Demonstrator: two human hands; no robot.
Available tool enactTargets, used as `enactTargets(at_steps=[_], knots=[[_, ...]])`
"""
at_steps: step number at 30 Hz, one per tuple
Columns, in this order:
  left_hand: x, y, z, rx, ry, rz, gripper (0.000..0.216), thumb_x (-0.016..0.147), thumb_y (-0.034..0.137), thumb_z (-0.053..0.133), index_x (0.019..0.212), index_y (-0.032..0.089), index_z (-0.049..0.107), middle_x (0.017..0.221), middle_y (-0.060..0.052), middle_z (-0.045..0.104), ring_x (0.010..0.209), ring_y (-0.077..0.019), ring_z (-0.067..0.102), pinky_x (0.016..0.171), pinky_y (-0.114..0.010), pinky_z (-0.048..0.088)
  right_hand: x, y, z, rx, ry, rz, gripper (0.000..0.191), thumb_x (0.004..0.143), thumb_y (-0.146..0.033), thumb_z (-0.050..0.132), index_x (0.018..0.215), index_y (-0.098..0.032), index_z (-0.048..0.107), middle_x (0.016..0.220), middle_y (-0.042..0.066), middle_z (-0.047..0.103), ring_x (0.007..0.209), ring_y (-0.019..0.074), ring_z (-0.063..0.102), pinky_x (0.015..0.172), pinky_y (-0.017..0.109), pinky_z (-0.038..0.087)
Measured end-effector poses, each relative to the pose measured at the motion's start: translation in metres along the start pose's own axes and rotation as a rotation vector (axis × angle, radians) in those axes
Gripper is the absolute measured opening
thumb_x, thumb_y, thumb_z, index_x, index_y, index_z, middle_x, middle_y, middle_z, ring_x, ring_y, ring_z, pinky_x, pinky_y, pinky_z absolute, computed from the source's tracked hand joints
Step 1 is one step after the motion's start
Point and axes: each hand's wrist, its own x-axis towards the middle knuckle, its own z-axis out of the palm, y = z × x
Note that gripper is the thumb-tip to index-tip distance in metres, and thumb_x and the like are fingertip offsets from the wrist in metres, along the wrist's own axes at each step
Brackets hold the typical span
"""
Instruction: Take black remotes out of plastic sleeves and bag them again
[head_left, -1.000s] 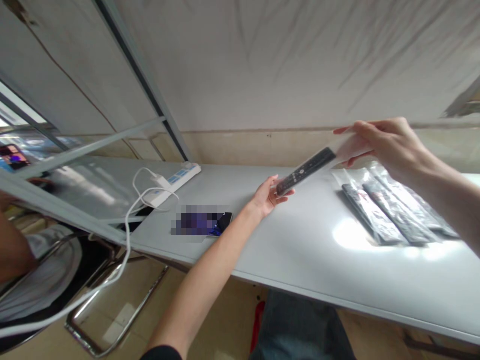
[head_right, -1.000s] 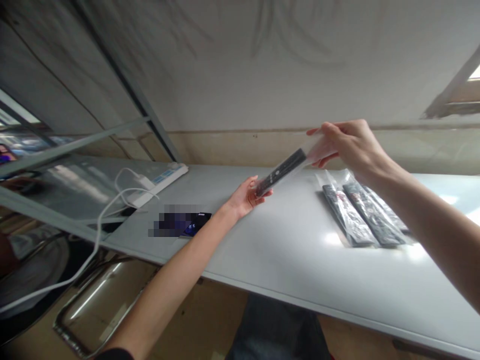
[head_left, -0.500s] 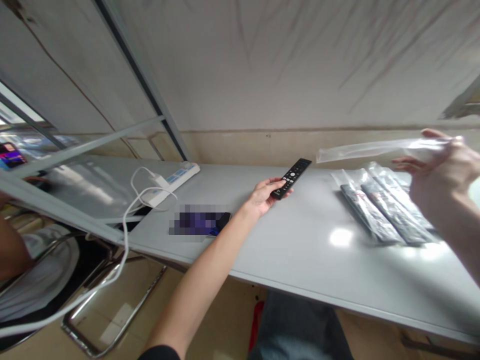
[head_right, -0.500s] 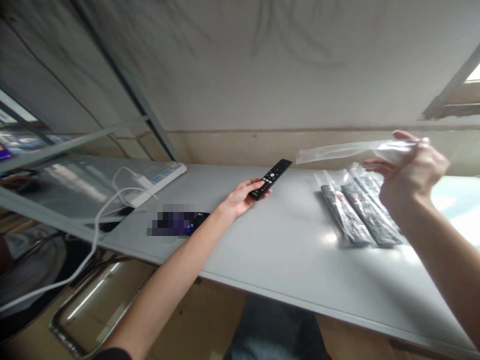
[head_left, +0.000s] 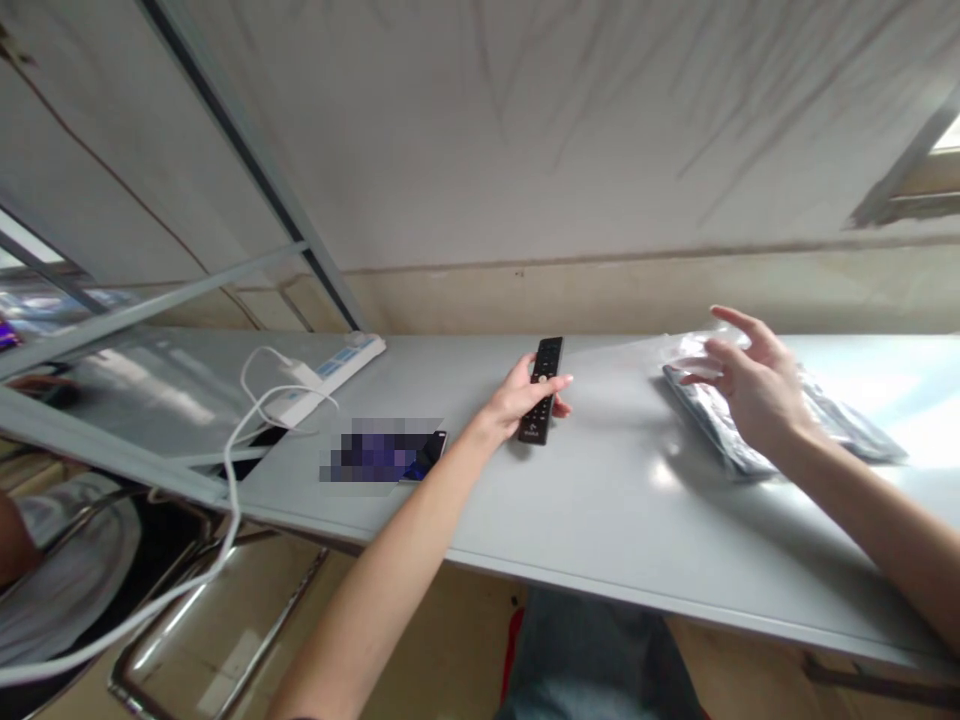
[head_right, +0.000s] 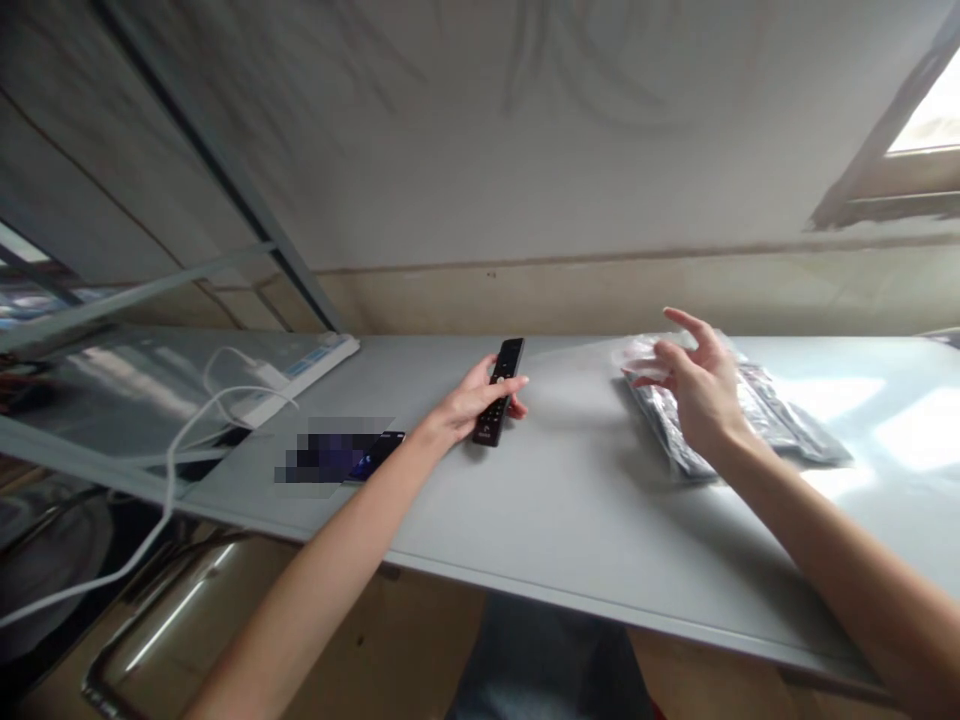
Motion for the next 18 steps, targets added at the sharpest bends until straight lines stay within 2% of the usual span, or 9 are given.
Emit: enactTargets(at_steps=[3,6,8,10,12,13,15,18], knots=[[-0.002,-0.002,0.007,0.168,-0.017,0.048,0.097,0.084,0.018,0.082,0.162,0.022,0.025,0.096,-0.002,0.069,0.065,-0.0129,0.069,0.071,-0.031,0.058,-0.004,0.004,-0.001,-0.225,-0.025,-0.013,0.043,0.084,-0.029,0.076,0.125,-0.024,0.068,0.070,-0.001,0.068,0.053,0.0178,0.064,0.048,0.029,0.053],[-0.002,-0.006,0.011,0.409,-0.002,0.138,0.107,0.083,0.012,0.077,0.171,0.026,0.019,0.130,-0.014,0.063,0.091,-0.0169,0.072,0.089,-0.037,0.060,-0.005,0.006,-0.001,-0.457,-0.008,-0.118,0.041,0.089,-0.030,0.068,0.129,-0.023,0.064,0.061,-0.003,0.062,0.041,0.0164,0.052,0.039,0.028,0.040],[-0.001,-0.007,0.012,0.605,0.011,0.210,0.099,0.081,0.008,0.072,0.169,0.025,0.031,0.150,-0.018,0.052,0.121,-0.0243,0.068,0.108,-0.041,0.056,-0.003,0.008,-0.003,-0.517,0.052,-0.178,0.042,0.092,-0.030,0.065,0.133,-0.023,0.061,0.058,-0.004,0.058,0.039,0.0161,0.049,0.038,0.027,0.036],[-0.001,-0.009,0.011,0.762,0.006,0.241,0.085,0.081,0.006,0.068,0.162,0.023,0.048,0.166,-0.019,0.037,0.145,-0.0296,0.054,0.123,-0.042,0.046,0.002,0.008,-0.006,-0.481,0.124,-0.198,0.044,0.093,-0.027,0.064,0.136,-0.022,0.058,0.056,-0.006,0.053,0.040,0.0145,0.046,0.039,0.026,0.033],[0.000,-0.011,0.009,0.867,-0.019,0.227,0.076,0.082,0.007,0.066,0.157,0.021,0.056,0.176,-0.017,0.024,0.160,-0.0333,0.037,0.130,-0.044,0.038,0.007,0.008,-0.010,-0.400,0.187,-0.202,0.043,0.092,-0.023,0.064,0.134,-0.021,0.056,0.057,-0.008,0.051,0.041,0.0130,0.045,0.040,0.026,0.033],[0.001,-0.012,0.009,0.909,-0.032,0.219,0.075,0.083,0.008,0.064,0.157,0.021,0.056,0.178,-0.015,0.022,0.163,-0.0346,0.030,0.132,-0.047,0.035,0.009,0.008,-0.011,-0.359,0.213,-0.198,0.040,0.091,-0.021,0.065,0.131,-0.021,0.055,0.059,-0.008,0.051,0.041,0.0125,0.045,0.039,0.026,0.033],[0.001,-0.014,0.009,0.985,-0.048,0.238,0.075,0.086,0.010,0.062,0.159,0.020,0.053,0.175,-0.014,0.031,0.165,-0.0340,0.025,0.134,-0.050,0.030,0.011,0.006,-0.011,-0.286,0.239,-0.174,0.035,0.088,-0.020,0.066,0.121,-0.022,0.054,0.065,-0.007,0.054,0.041,0.0117,0.045,0.039,0.026,0.036],[0.001,-0.016,0.012,1.081,-0.020,0.305,0.070,0.088,0.011,0.059,0.157,0.018,0.053,0.162,-0.013,0.050,0.155,-0.0279,0.043,0.132,-0.043,0.034,0.008,0.004,-0.008,-0.257,0.180,-0.125,0.032,0.083,-0.023,0.072,0.111,-0.023,0.057,0.070,-0.005,0.058,0.044,0.0124,0.050,0.040,0.028,0.043]])
